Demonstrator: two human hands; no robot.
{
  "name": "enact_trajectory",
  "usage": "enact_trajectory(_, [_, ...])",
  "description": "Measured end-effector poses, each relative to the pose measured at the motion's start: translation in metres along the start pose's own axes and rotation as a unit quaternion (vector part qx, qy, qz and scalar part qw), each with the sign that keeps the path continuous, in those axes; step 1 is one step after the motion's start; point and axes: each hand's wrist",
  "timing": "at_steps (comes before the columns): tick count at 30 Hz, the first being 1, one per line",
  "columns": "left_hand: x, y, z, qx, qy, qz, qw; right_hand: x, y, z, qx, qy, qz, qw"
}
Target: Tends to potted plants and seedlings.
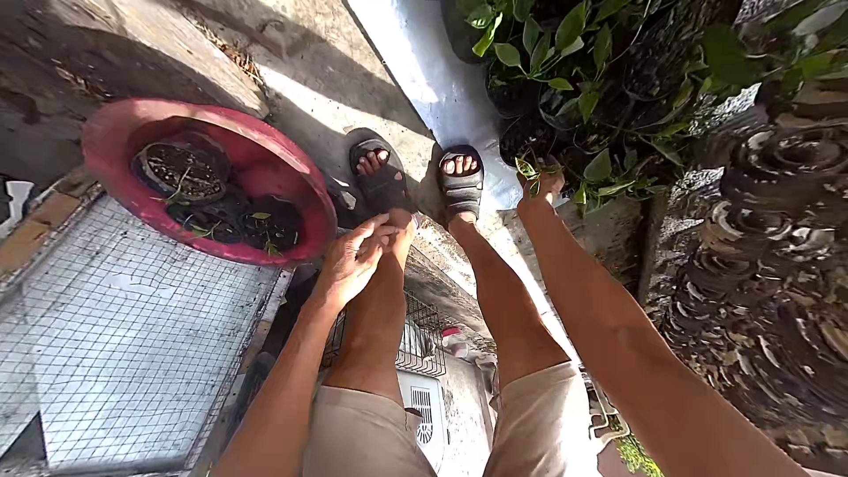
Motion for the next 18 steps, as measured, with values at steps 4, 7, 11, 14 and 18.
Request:
enact_trajectory(4, [-0.022, -0.034, 0.048, -0.104, 0.113, 0.113, 0.982, 0.013, -0.004, 0.030, 0.145, -0.069, -0.199, 0.967])
enact_trajectory(7, [-0.026, -0.054, 0.070, -0.151, 0.173, 0.129, 0.965, 0.024, -0.011, 0.028, 0.159, -0.066, -0.259, 0.951])
enact_trajectory(11, [-0.014, -0.063, 0.069, -0.161, 0.194, 0.150, 0.956, 0.000, -0.014, 0.026, 0.033, -0.075, -0.187, 0.979])
enact_trajectory(14, [-0.011, -0.066, 0.071, -0.176, 0.229, 0.192, 0.938, 0.013, -0.111, 0.094, 0.155, -0.049, -0.040, 0.986])
enact_trajectory(18, [-0.008, -0.093, 0.068, -0.182, 0.261, 0.278, 0.906, -0.012, -0.051, 0.049, -0.085, -0.206, -0.135, 0.966])
Point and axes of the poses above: each hand's wrist, its own z-axis away from the middle knuckle, its own x-axis out of the palm, y = z × x, and after that the axes turned 4 degrees about x, right-handed
